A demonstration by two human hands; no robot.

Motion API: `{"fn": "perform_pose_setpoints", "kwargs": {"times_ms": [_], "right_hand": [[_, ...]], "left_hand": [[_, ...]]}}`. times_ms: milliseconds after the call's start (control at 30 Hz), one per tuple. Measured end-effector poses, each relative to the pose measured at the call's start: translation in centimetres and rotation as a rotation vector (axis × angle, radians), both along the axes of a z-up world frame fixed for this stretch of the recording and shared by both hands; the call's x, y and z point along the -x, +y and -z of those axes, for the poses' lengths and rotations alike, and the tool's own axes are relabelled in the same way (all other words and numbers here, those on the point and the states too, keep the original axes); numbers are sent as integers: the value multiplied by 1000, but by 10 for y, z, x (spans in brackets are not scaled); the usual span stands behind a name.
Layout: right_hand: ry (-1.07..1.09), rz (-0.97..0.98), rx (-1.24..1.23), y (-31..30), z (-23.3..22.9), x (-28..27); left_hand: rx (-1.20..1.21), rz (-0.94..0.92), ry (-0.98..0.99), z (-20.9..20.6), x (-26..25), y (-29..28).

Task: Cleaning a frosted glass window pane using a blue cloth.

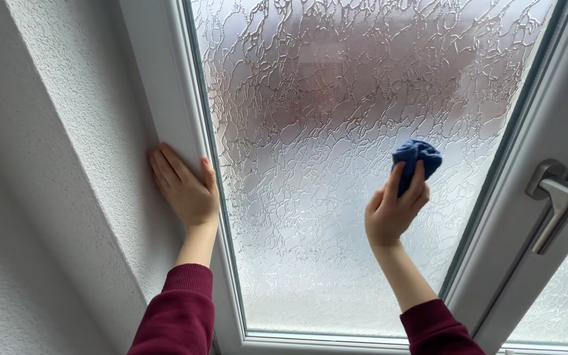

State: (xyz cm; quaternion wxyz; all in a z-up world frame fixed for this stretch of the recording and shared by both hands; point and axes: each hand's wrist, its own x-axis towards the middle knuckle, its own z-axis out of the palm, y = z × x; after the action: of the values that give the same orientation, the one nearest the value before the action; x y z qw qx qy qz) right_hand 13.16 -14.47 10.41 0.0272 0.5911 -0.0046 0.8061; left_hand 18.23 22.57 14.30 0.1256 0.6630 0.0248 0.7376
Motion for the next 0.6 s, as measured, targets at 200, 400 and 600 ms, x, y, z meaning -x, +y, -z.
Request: {"fn": "perform_pose_setpoints", "kwargs": {"times_ms": [200, 400, 600], "right_hand": [[102, -73, 282, 160, 9, -21], [133, -230, 484, 212, 55, -21], [214, -88, 501, 95, 95, -7]], "left_hand": [[10, 17, 3, 1, 0, 1], [17, 30, 26, 2, 0, 3], [30, 44, -4, 3, -4, 3]]}}
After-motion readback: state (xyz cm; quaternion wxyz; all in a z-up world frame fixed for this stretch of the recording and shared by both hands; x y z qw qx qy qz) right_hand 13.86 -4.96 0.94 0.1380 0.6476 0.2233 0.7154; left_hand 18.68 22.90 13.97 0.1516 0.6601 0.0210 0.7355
